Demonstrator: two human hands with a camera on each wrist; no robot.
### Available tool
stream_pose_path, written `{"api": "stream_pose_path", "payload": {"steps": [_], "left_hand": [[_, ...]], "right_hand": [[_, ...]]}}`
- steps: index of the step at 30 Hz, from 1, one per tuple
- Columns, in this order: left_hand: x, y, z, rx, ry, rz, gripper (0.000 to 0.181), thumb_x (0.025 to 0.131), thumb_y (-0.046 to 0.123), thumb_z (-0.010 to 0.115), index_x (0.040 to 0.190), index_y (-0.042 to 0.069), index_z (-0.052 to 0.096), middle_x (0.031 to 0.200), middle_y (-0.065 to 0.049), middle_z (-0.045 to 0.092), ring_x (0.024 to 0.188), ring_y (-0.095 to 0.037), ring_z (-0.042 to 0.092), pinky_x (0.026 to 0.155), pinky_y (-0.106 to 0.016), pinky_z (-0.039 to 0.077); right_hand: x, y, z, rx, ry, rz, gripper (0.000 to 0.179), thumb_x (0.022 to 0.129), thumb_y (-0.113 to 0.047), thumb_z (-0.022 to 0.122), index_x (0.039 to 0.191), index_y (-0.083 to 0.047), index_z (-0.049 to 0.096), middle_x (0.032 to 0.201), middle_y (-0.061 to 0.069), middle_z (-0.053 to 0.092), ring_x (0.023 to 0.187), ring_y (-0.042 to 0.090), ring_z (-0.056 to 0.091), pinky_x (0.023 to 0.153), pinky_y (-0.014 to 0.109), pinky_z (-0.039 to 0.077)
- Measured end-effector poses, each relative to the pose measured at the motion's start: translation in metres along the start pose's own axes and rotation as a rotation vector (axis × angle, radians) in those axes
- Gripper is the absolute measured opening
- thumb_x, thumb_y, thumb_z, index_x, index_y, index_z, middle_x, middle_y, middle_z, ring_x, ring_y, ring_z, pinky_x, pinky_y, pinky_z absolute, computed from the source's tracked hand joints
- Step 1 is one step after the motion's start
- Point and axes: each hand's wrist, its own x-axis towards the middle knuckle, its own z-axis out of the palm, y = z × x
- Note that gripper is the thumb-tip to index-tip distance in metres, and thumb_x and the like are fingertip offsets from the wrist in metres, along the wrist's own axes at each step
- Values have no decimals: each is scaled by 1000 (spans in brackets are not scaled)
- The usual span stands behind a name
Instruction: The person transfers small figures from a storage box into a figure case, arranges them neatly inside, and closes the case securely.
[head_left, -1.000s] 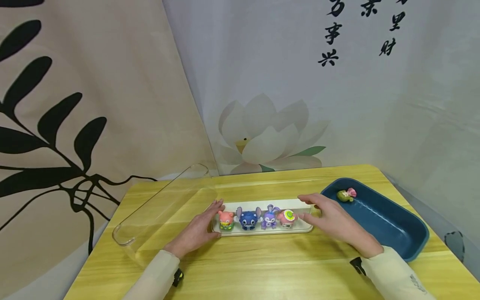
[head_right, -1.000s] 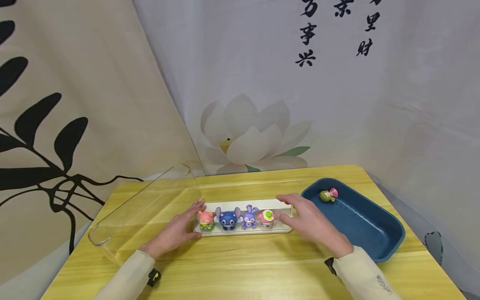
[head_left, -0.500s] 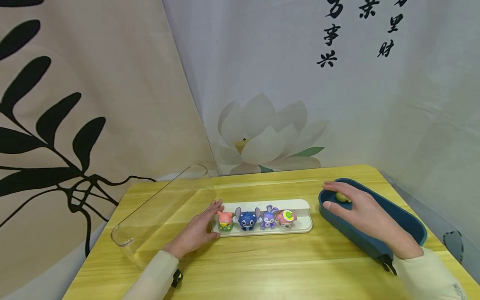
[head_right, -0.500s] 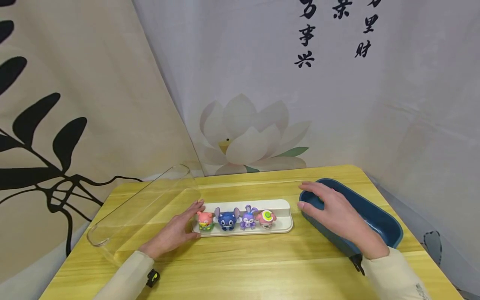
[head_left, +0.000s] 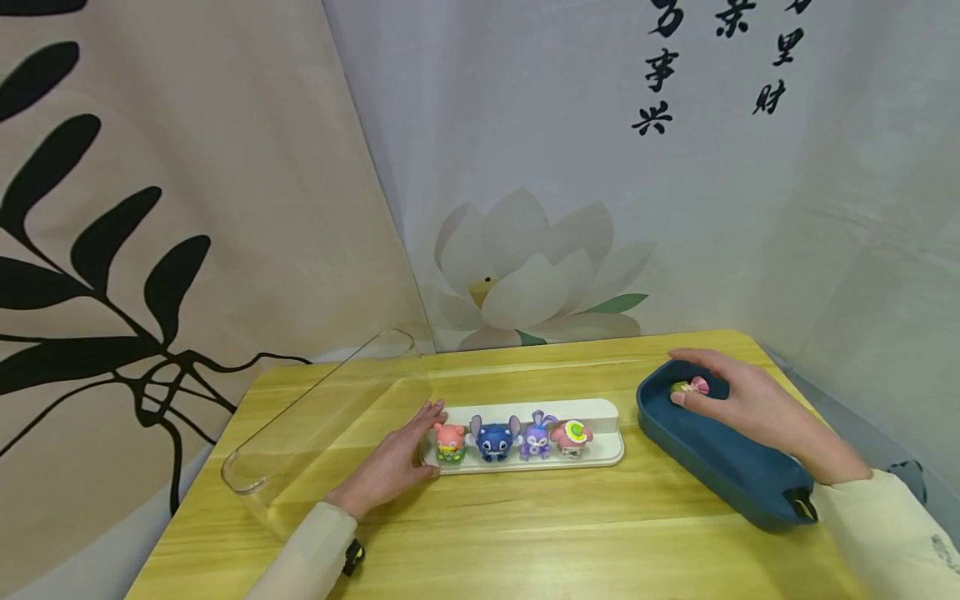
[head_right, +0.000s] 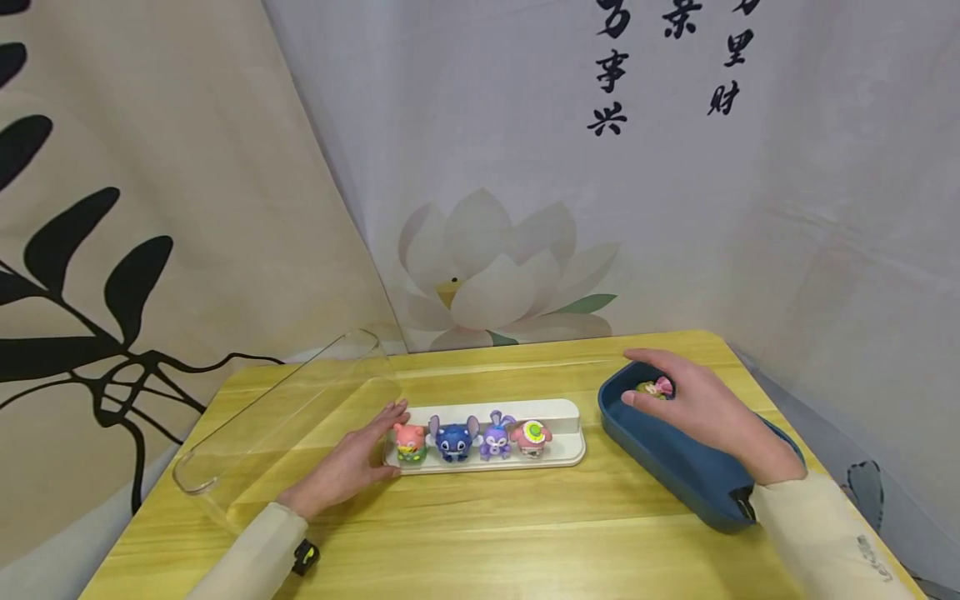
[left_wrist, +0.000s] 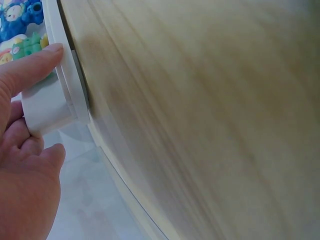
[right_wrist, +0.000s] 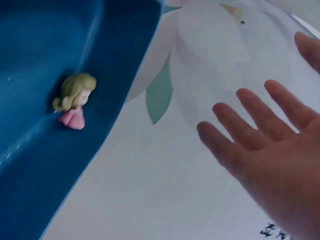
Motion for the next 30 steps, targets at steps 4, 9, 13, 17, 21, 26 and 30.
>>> {"api": "stream_pose_path", "payload": {"steps": [4,9,13,17,21,26,30], "left_hand": [[0,0,0,2,-1,-3,89,83,4,86,159,9,40,171,2,18,157,-26,19,119,-62,28],[0,0,0,2,-6,-6,89,83,4,86,159,9,40,171,1,19,157,-26,19,120,-61,28],[1,-1,0,0,-6,-6,89,83,4,86,160,9,40,171,1,18,157,-25,19,120,-60,28],[0,-1,0,-9,-7,-7,89,83,4,86,160,10,40,171,2,18,157,-25,18,119,-65,26],[-1,-1,0,-18,-10,-7,89,83,4,86,160,11,40,171,3,18,157,-25,18,118,-68,25],[0,-1,-1,-20,-9,2,89,84,3,85,160,10,40,171,-1,20,157,-25,17,119,-66,26],[0,-1,-1,-16,-8,6,89,84,3,86,159,9,40,171,-4,21,157,-26,17,118,-67,26]], "right_hand": [[6,11,-4,26,-36,11,64,99,-39,71,152,-9,51,140,15,61,124,40,61,96,43,54],[16,25,-7,43,-82,1,65,100,-34,71,153,-6,48,150,22,53,132,48,53,103,66,46],[24,36,-8,70,-135,8,66,101,-33,69,154,-2,45,150,25,52,134,49,50,104,68,44],[32,46,-6,92,-194,67,70,101,-37,68,154,1,43,151,29,49,136,53,47,106,69,42],[40,55,0,103,-238,99,70,102,-39,67,153,3,43,151,30,48,135,54,47,107,68,43],[45,66,5,104,-264,88,68,103,-37,65,150,8,45,148,31,51,132,51,51,105,63,47],[46,75,9,105,-283,86,65,103,-33,65,148,11,46,145,33,53,128,50,55,100,59,52]]}}
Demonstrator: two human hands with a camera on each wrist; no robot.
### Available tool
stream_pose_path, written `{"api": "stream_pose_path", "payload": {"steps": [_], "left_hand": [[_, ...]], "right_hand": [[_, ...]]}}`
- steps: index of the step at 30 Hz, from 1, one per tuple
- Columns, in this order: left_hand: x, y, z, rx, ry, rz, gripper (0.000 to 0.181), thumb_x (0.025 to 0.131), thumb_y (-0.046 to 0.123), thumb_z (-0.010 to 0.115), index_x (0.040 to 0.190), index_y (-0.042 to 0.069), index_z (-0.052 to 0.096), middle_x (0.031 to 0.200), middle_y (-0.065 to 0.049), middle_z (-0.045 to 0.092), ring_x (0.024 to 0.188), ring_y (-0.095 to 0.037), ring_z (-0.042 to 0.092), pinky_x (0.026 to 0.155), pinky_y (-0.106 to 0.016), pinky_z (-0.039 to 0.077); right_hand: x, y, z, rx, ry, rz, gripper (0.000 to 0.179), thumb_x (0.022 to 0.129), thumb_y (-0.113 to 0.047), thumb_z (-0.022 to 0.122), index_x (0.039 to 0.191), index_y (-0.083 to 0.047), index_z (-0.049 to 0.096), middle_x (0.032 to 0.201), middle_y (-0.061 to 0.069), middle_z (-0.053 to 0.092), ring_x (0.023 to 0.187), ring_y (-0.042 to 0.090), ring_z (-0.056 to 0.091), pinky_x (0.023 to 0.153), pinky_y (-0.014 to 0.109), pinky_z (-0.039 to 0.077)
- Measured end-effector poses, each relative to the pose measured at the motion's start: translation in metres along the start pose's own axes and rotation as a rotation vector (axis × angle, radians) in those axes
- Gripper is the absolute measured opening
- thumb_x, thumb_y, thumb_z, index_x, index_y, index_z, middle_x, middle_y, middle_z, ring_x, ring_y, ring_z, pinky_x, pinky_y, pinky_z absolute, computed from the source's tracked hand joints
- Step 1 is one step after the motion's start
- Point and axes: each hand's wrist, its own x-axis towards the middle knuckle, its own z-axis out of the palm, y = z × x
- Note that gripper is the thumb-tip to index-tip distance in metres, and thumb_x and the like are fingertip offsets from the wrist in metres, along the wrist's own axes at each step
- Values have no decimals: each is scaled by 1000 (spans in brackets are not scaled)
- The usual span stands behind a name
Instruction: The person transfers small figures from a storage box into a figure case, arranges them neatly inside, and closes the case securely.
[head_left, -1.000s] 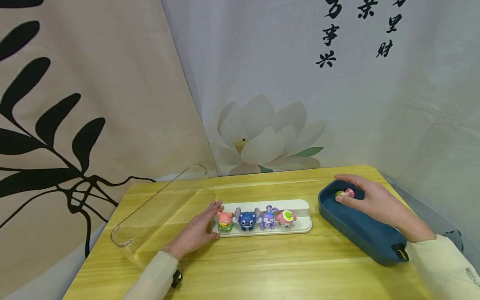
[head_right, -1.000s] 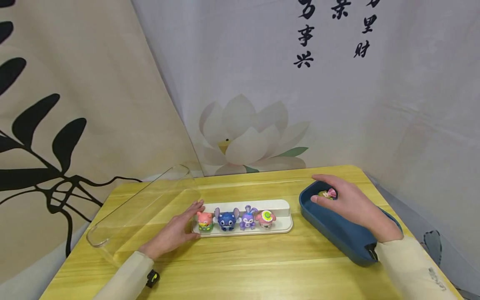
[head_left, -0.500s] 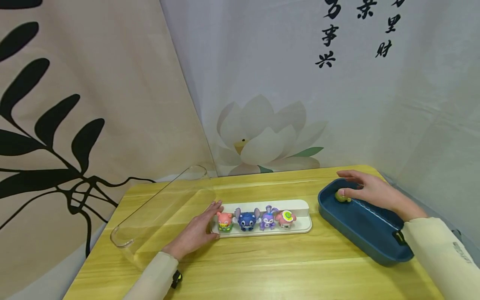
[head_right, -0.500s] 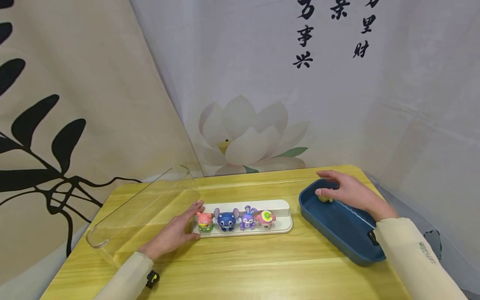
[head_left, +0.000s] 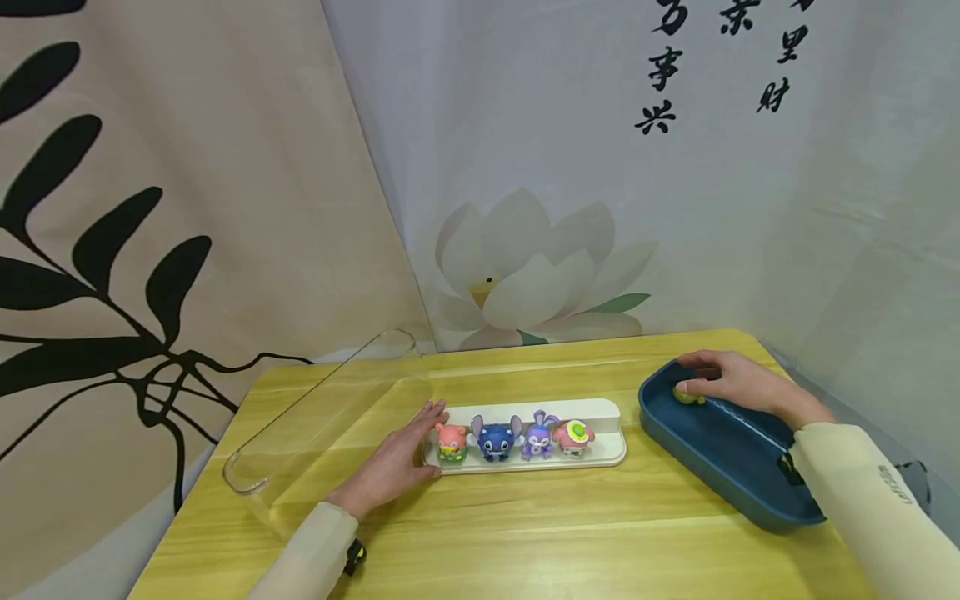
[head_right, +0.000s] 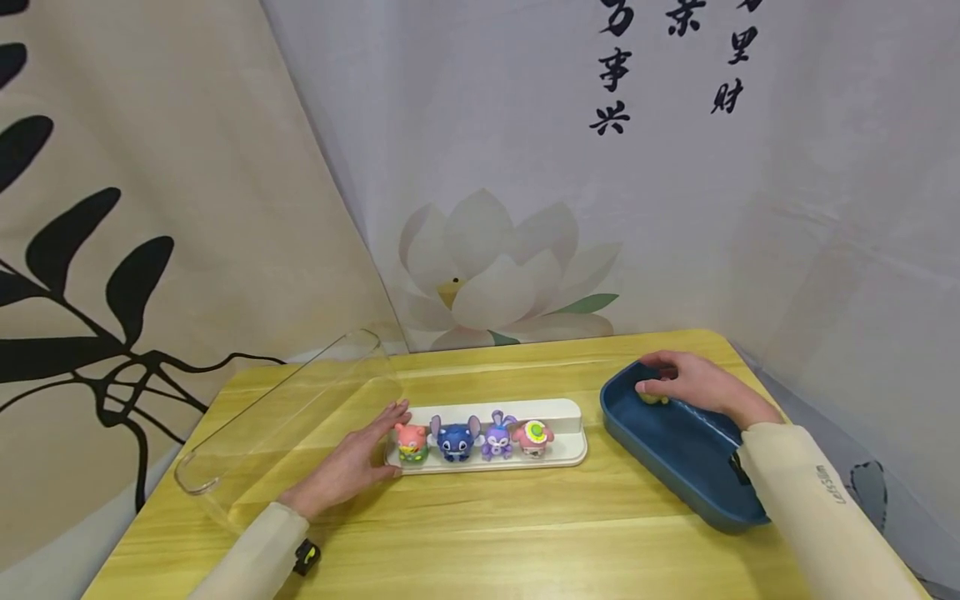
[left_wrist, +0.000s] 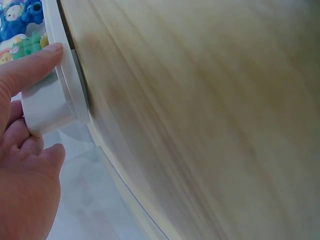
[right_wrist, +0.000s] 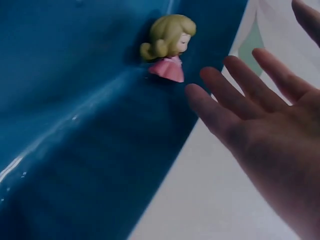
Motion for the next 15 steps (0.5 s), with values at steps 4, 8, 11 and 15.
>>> {"api": "stream_pose_path", "payload": {"steps": [4,8,11,15], "left_hand": [[0,0,0,4,-3,-3,89,83,3,86,159,10,40,171,-3,21,157,-26,18,119,-65,27],[0,0,0,4,-9,-17,90,84,3,85,161,12,38,171,2,18,157,-24,17,119,-66,25],[0,0,0,0,-9,-20,91,84,3,85,161,12,37,171,4,18,157,-24,17,119,-67,25],[1,1,0,-1,-6,-18,90,84,3,85,161,12,39,171,3,18,157,-24,17,119,-68,24]], "right_hand": [[1,9,3,-5,-7,19,64,102,-32,66,145,12,48,139,32,57,118,42,62,92,49,56],[3,15,6,-16,-16,40,65,101,-33,68,143,13,50,122,20,65,103,27,61,84,38,53],[3,16,6,-26,-24,47,65,100,-31,69,141,15,50,114,12,66,98,22,58,82,35,52],[0,16,5,-29,-33,66,67,101,-32,68,141,17,49,122,21,66,107,30,62,89,42,54]]}}
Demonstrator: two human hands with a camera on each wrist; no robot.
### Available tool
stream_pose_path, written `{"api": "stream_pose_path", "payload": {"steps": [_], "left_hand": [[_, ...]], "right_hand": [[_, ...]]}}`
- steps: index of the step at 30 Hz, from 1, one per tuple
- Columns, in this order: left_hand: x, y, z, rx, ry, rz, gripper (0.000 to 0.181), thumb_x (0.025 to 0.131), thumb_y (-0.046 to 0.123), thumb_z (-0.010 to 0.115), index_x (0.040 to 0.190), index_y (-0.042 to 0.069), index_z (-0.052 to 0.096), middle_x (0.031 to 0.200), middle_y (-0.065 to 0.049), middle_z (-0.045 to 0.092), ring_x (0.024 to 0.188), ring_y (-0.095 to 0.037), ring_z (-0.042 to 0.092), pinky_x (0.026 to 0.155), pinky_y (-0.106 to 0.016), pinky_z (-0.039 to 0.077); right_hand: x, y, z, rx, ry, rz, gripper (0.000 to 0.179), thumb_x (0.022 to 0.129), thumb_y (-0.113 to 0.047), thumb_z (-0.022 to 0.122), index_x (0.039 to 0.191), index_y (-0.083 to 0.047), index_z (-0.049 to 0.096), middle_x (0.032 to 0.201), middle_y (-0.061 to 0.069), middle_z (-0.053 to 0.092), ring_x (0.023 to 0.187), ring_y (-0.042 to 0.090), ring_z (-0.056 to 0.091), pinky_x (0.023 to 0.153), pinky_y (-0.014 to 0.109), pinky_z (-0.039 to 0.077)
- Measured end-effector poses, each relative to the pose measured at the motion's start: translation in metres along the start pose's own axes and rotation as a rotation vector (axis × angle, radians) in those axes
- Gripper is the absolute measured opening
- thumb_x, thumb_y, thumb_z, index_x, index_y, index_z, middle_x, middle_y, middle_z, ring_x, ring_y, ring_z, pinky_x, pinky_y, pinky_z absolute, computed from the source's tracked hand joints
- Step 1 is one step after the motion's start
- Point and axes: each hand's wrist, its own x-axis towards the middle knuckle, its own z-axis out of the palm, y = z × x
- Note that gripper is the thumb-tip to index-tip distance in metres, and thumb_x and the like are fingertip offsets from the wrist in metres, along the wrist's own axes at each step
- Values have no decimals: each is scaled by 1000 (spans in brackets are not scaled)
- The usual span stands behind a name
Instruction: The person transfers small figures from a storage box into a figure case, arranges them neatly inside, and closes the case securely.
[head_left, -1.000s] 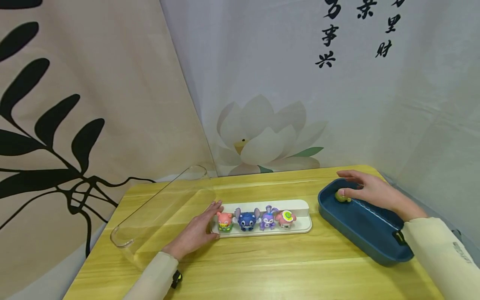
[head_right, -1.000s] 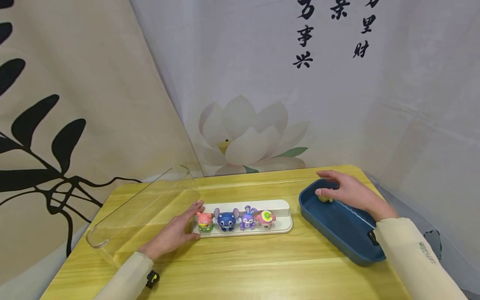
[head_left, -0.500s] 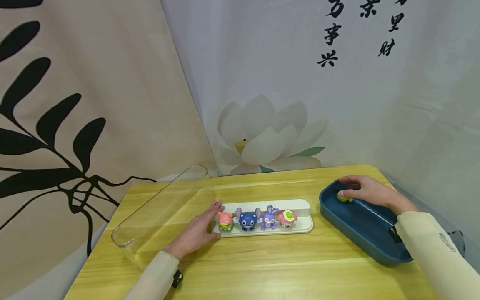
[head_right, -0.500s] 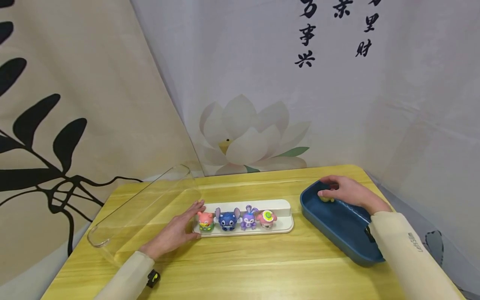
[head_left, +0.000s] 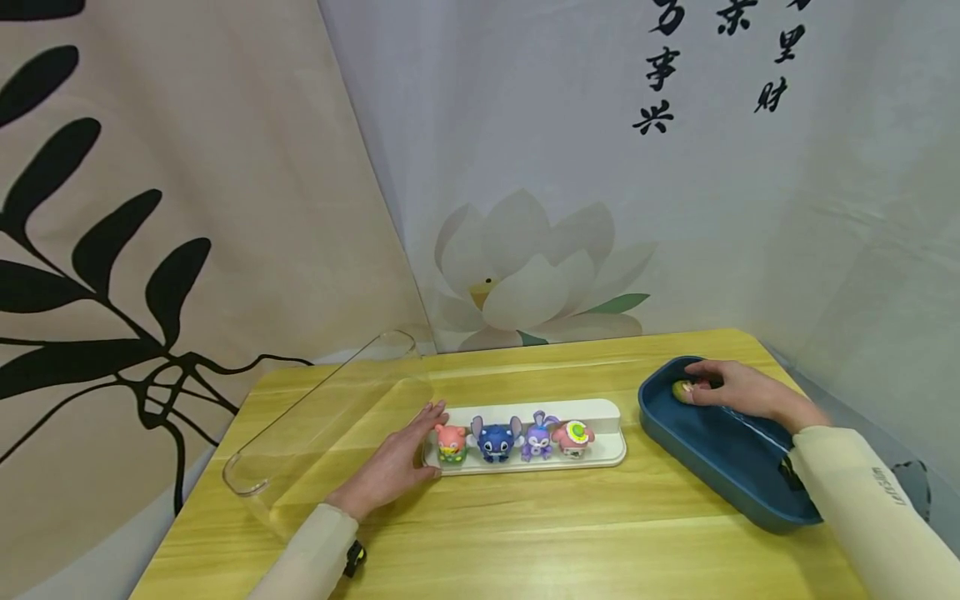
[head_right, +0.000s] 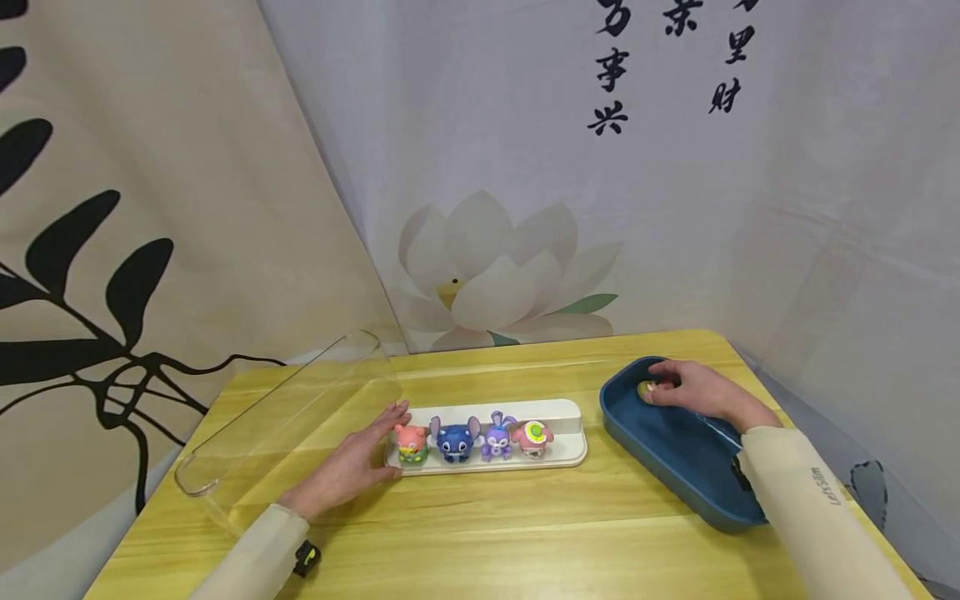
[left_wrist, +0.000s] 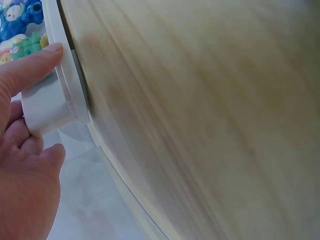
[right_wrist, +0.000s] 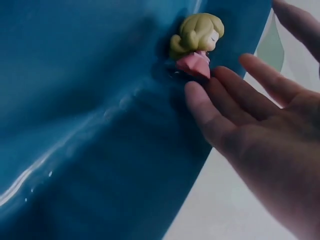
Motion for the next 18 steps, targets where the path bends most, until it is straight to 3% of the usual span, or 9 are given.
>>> {"api": "stream_pose_path", "payload": {"steps": [7,18], "left_hand": [[-1,0,-1,5,1,-2,89,83,3,86,160,11,41,171,2,17,157,-25,18,118,-68,25],[0,0,0,-3,0,1,89,84,3,86,160,12,41,171,4,17,157,-24,17,118,-70,24]], "right_hand": [[-3,2,0,20,-32,17,66,102,-28,67,140,22,46,133,35,59,119,44,61,95,52,56],[-10,-1,2,57,-86,-3,65,101,-26,67,141,21,46,135,34,59,123,47,60,97,52,56]]}}
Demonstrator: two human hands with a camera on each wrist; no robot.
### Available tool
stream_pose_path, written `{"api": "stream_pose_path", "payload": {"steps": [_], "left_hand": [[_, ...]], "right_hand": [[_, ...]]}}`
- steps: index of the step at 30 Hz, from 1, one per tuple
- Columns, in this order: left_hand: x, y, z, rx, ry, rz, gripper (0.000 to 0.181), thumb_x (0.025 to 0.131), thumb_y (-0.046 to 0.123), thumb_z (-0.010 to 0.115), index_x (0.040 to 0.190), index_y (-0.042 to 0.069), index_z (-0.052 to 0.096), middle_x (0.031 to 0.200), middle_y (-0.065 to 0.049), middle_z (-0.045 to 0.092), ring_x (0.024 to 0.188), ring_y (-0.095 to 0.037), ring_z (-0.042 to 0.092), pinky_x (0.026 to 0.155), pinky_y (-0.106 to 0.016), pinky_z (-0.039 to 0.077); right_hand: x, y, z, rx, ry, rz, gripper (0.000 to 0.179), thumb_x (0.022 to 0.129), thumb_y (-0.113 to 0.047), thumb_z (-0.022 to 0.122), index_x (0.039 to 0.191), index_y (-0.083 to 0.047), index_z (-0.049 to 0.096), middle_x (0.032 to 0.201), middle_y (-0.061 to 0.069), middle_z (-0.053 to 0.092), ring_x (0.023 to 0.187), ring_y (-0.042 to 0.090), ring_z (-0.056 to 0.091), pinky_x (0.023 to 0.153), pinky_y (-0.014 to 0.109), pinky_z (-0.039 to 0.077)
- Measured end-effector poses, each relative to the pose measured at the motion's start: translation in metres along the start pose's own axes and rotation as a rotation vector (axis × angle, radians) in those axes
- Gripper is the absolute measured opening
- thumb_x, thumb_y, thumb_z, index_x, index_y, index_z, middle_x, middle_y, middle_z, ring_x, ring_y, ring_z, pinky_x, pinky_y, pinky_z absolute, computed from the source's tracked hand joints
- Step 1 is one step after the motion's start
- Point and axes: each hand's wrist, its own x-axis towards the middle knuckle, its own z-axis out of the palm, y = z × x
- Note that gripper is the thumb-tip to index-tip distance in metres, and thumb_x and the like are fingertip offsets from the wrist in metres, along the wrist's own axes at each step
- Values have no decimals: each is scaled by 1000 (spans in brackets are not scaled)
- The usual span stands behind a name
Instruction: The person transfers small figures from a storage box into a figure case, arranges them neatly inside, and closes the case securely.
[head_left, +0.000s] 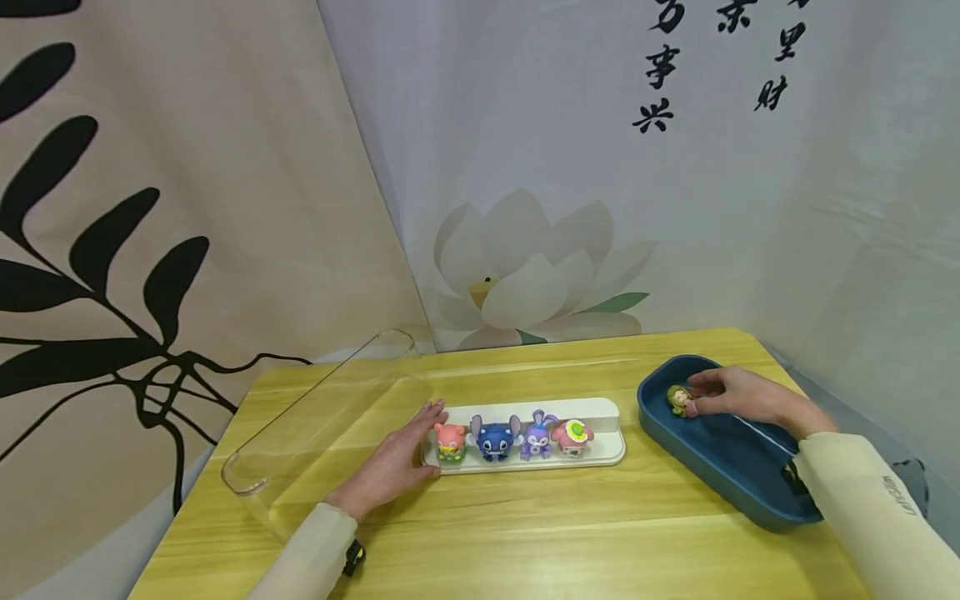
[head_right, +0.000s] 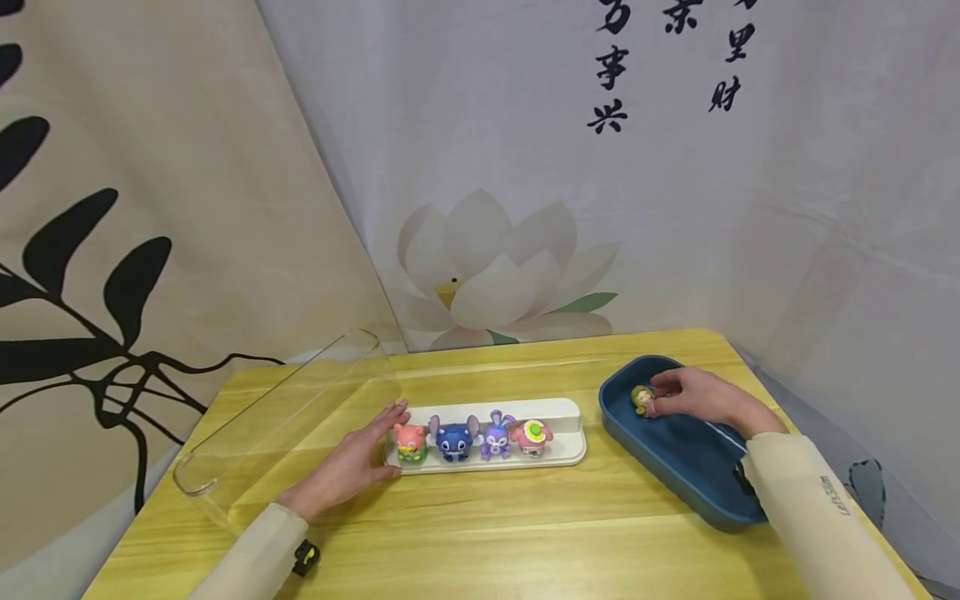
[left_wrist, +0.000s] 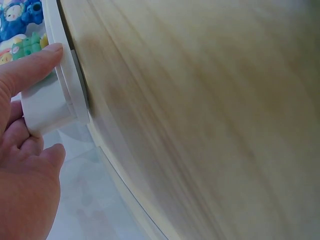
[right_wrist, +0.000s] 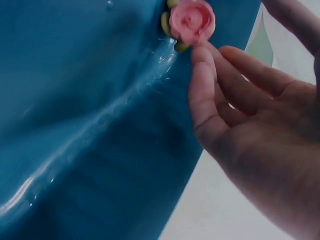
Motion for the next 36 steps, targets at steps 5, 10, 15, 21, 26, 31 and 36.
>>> {"api": "stream_pose_path", "payload": {"steps": [5,10,15,21,26,31,36], "left_hand": [[0,0,0,-4,3,-3,88,84,3,86,159,12,41,171,4,17,157,-23,17,118,-69,25],[0,0,-1,-7,0,-4,88,84,3,85,159,11,41,171,4,17,157,-24,17,118,-69,25],[0,1,0,1,3,-8,88,83,3,86,159,12,42,171,3,18,157,-24,18,117,-70,25],[0,1,0,14,3,-11,87,83,3,86,158,12,43,171,2,19,157,-24,18,118,-68,27],[0,2,0,4,3,-13,87,83,2,86,158,11,43,171,2,19,157,-24,18,118,-67,26],[0,2,0,-2,6,-8,87,84,3,86,159,11,42,171,2,19,157,-24,18,118,-69,25],[-1,2,-1,-8,6,0,87,84,3,86,158,11,42,171,1,20,157,-24,18,118,-68,26]], "right_hand": [[2,1,1,-23,30,-16,60,101,-23,66,139,21,49,131,32,63,117,41,63,93,49,57],[7,7,5,-54,59,-15,58,102,-24,66,137,20,51,130,32,62,115,40,62,94,51,56],[12,11,6,-47,42,3,62,102,-29,65,140,18,50,132,30,62,119,42,61,98,56,53],[18,11,9,-23,13,23,65,103,-32,65,141,19,48,114,13,73,107,28,68,100,57,52],[22,14,13,62,-9,39,64,105,-26,63,140,24,44,109,12,74,97,23,73,99,56,54],[26,16,16,107,-12,56,62,105,-21,63,138,27,42,113,18,73,97,26,73,93,50,58],[25,17,17,114,-17,60,59,105,-20,64,138,25,44,111,15,73,96,25,72,90,47,59]]}}
